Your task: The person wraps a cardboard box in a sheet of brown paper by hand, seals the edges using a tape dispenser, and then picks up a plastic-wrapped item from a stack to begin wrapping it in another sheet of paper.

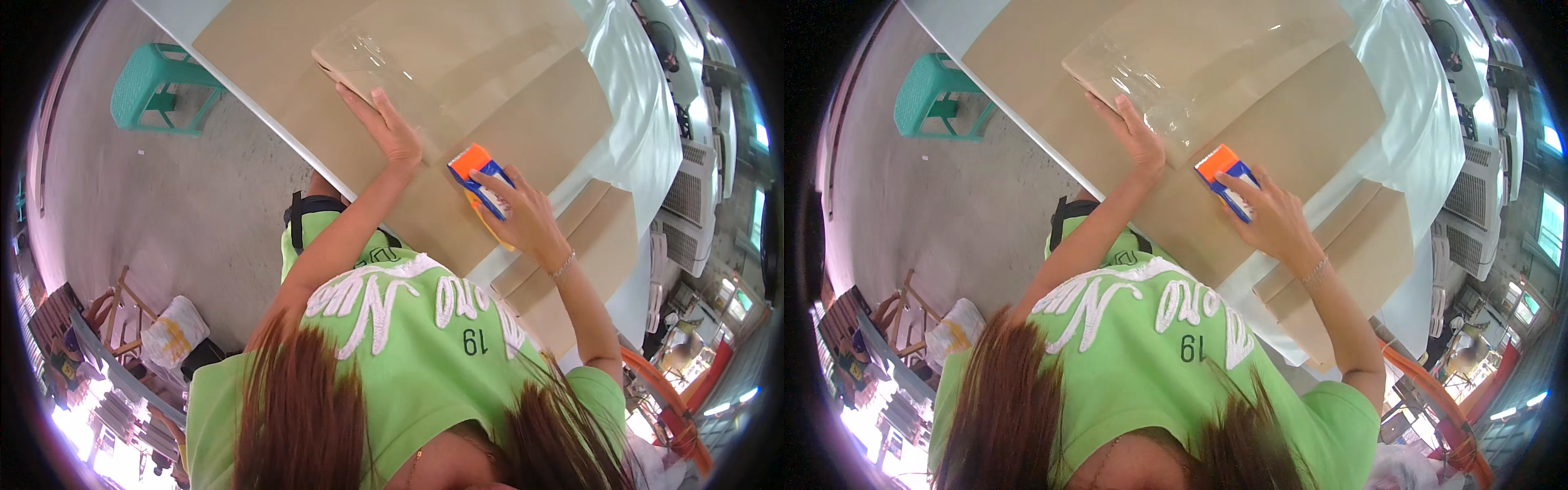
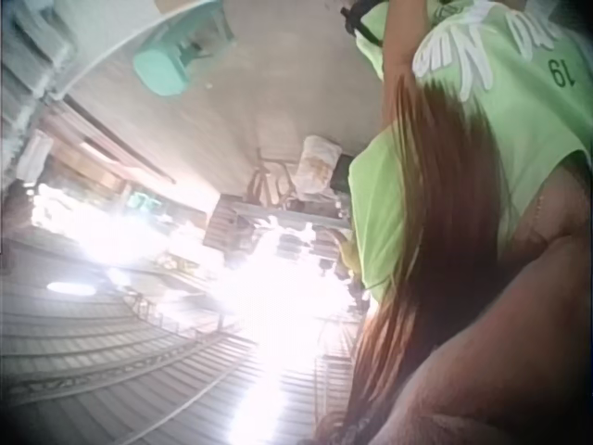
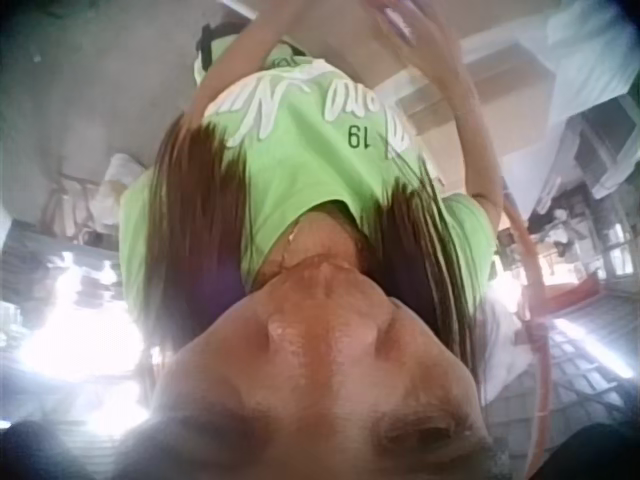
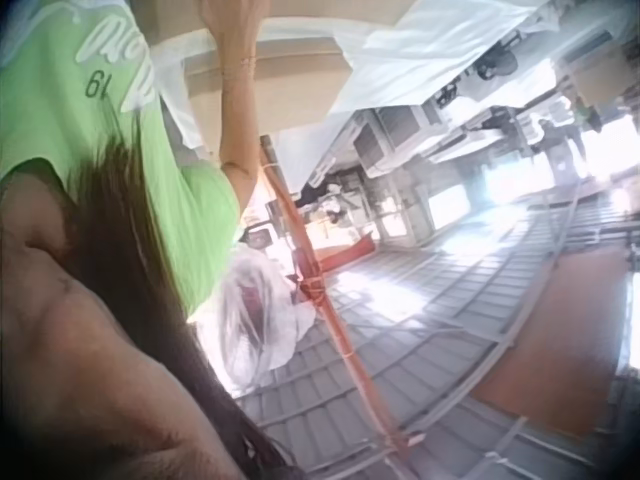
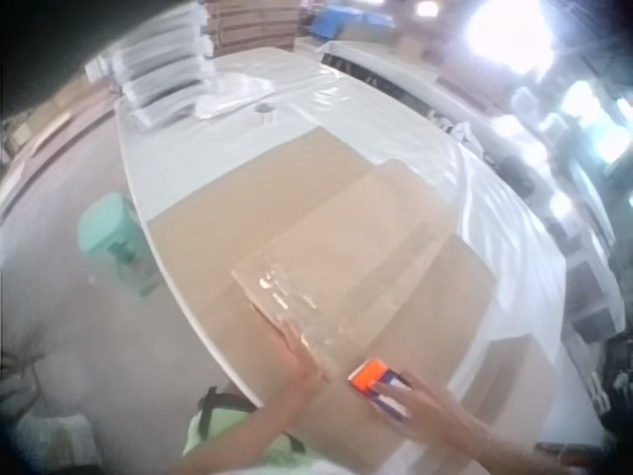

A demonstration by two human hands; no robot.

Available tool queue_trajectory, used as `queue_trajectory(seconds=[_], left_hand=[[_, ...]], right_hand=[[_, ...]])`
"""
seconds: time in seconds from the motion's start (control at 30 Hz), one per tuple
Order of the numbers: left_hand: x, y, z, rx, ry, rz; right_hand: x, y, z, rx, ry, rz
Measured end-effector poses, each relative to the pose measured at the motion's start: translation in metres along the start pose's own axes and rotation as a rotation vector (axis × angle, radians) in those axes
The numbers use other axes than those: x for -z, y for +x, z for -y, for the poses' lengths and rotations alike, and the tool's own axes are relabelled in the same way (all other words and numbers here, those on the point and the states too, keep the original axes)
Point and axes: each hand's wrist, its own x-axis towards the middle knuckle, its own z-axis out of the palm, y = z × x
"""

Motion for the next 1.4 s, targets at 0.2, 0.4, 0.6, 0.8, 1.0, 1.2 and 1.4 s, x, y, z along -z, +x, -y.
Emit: queue_trajectory(seconds=[0.2,0.4,0.6,0.8,1.0,1.2,1.4], left_hand=[[0.002,0.001,0.006,-0.025,-0.001,0.029],[0.004,0.004,0.005,-0.081,0.067,0.097],[0.02,0.009,0.006,0.026,0.217,0.242],[0.03,0.013,0.003,0.088,0.067,0.309],[0.058,0.022,-0.007,0.06,0.221,0.556],[0.086,0.04,-0.005,0.097,0.222,0.729],[0.091,0.136,-0.004,-0.055,0.394,0.721]], right_hand=[[0.019,0.062,-0.007,0.043,-0.045,0.251],[0.03,0.104,-0.02,-0.097,0.084,0.73],[0.071,0.026,-0.011,-0.035,0.332,0.148],[0.019,0.048,0.022,0.372,0.329,-0.712],[-0.006,0.155,0.069,0.62,0.19,-0.842],[0.003,0.271,0.134,0.591,0.187,-0.805],[0.001,0.213,0.107,0.515,0.258,-0.701]])
